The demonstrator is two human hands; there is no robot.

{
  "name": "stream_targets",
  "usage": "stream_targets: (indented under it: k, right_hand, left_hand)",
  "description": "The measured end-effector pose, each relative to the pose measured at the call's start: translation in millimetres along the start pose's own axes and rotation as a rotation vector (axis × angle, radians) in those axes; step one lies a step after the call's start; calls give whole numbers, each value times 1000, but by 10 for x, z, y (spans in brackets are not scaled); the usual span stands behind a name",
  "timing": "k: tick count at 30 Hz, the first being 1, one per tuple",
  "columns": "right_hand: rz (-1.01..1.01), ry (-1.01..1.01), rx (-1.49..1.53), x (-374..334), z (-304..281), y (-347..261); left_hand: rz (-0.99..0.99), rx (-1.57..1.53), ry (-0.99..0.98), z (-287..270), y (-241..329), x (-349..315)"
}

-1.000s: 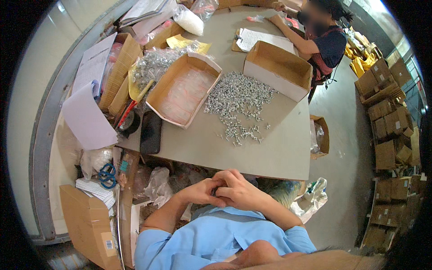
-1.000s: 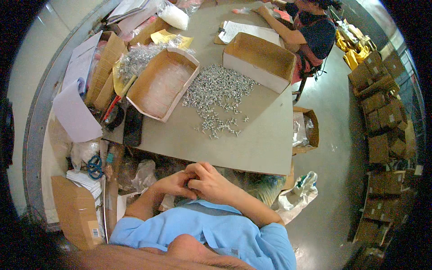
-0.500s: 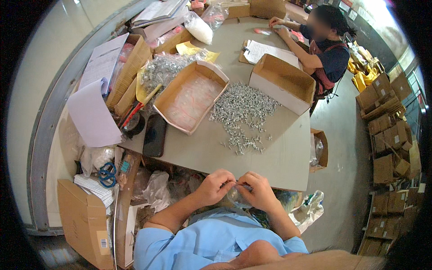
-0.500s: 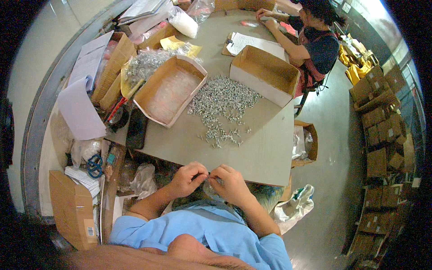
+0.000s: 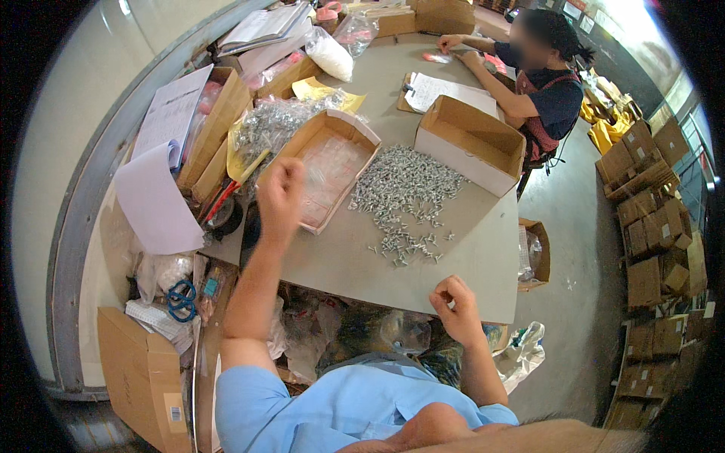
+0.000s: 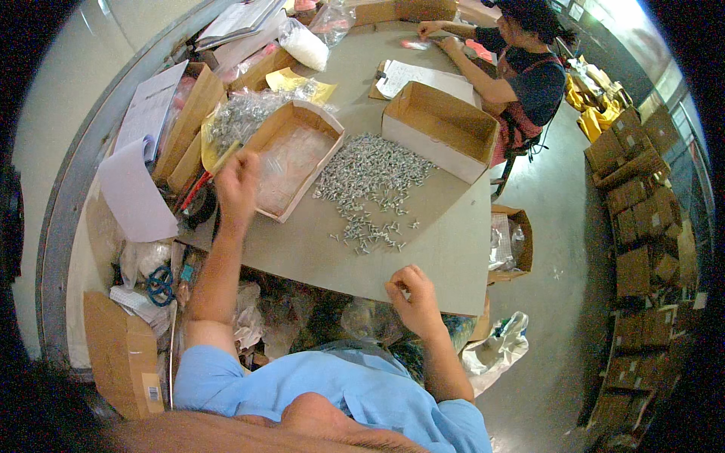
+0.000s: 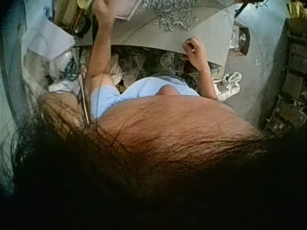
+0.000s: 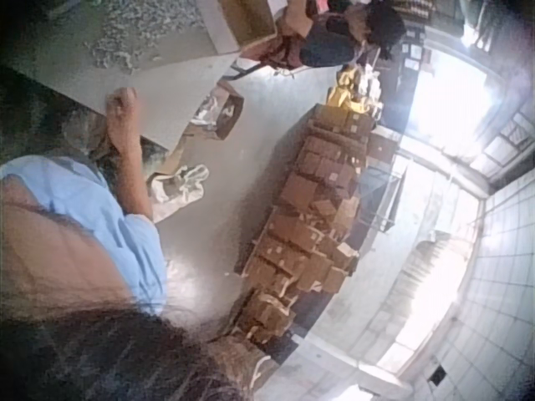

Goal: The person sorts small metal components by hand, picking them from a pile on the table and placing them into a plastic bag.

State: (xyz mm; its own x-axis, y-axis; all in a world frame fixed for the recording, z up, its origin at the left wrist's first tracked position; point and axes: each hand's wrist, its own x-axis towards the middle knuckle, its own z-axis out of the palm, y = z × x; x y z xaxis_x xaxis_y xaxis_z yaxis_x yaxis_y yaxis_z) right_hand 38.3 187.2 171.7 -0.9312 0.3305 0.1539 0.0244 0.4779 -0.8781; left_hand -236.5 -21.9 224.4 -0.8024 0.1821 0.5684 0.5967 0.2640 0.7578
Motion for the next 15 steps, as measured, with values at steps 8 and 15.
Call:
stream_targets:
  k: [8, 15]
  right_hand:
    - [54, 69, -116, -53, 55, 209]
    - [74, 86, -125, -60, 16, 274]
  left_hand:
    - [295, 843, -647, 297, -983, 383]
    - [-1, 719, -582, 309, -792, 434]
